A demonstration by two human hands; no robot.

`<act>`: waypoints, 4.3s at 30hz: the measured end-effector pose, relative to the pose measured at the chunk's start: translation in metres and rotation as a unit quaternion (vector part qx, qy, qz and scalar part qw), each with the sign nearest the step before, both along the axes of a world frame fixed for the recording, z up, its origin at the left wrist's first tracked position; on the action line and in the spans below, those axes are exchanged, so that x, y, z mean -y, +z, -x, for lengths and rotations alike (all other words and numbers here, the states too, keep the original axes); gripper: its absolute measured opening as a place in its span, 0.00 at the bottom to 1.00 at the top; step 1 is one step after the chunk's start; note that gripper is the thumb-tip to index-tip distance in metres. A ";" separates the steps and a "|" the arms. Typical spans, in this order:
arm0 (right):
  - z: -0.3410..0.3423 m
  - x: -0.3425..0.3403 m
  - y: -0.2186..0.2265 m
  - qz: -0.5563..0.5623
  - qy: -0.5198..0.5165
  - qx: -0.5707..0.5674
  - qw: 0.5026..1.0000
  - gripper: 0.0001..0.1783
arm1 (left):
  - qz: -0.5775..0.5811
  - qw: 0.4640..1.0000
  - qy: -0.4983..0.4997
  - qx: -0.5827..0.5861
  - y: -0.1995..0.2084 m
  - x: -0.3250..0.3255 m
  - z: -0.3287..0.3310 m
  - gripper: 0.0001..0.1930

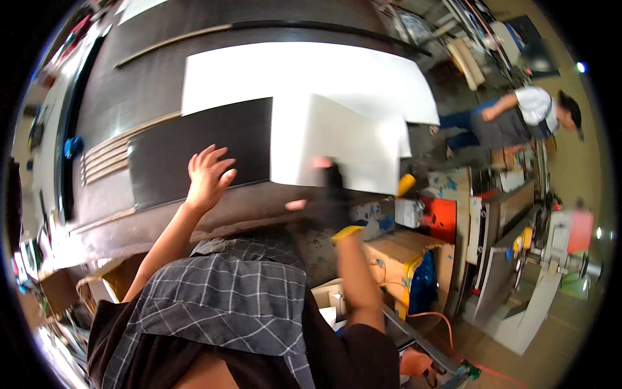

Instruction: The person repeatedly applies a substance to a large black sheet on a workbench using a yellow roller. They then place a white sheet over the treated area and press it down using a long metal rod. This process is repeated multiple times with different sections of the sheets.

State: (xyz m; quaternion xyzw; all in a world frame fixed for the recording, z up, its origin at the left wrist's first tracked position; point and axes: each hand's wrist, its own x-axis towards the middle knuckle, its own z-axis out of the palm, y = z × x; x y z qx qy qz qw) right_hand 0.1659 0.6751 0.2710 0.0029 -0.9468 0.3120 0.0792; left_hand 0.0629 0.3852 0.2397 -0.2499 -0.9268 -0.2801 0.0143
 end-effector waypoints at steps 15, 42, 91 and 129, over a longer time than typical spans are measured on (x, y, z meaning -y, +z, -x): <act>-0.070 -0.340 0.173 0.695 -0.114 -0.397 0.589 0.29 | -0.321 0.895 -0.100 0.292 0.031 -0.106 -0.018 0.24; -0.051 -0.187 -0.093 0.102 -0.420 0.049 0.901 0.21 | -0.463 0.362 0.745 -0.315 0.078 0.567 -0.190 0.19; -0.055 0.167 -0.063 0.317 -0.027 -0.007 0.948 0.20 | 0.251 0.955 0.103 0.118 -0.009 0.400 -0.018 0.16; -0.053 0.252 -0.079 0.240 0.017 -0.008 0.971 0.23 | 0.275 0.943 0.055 0.180 -0.011 0.410 0.006 0.21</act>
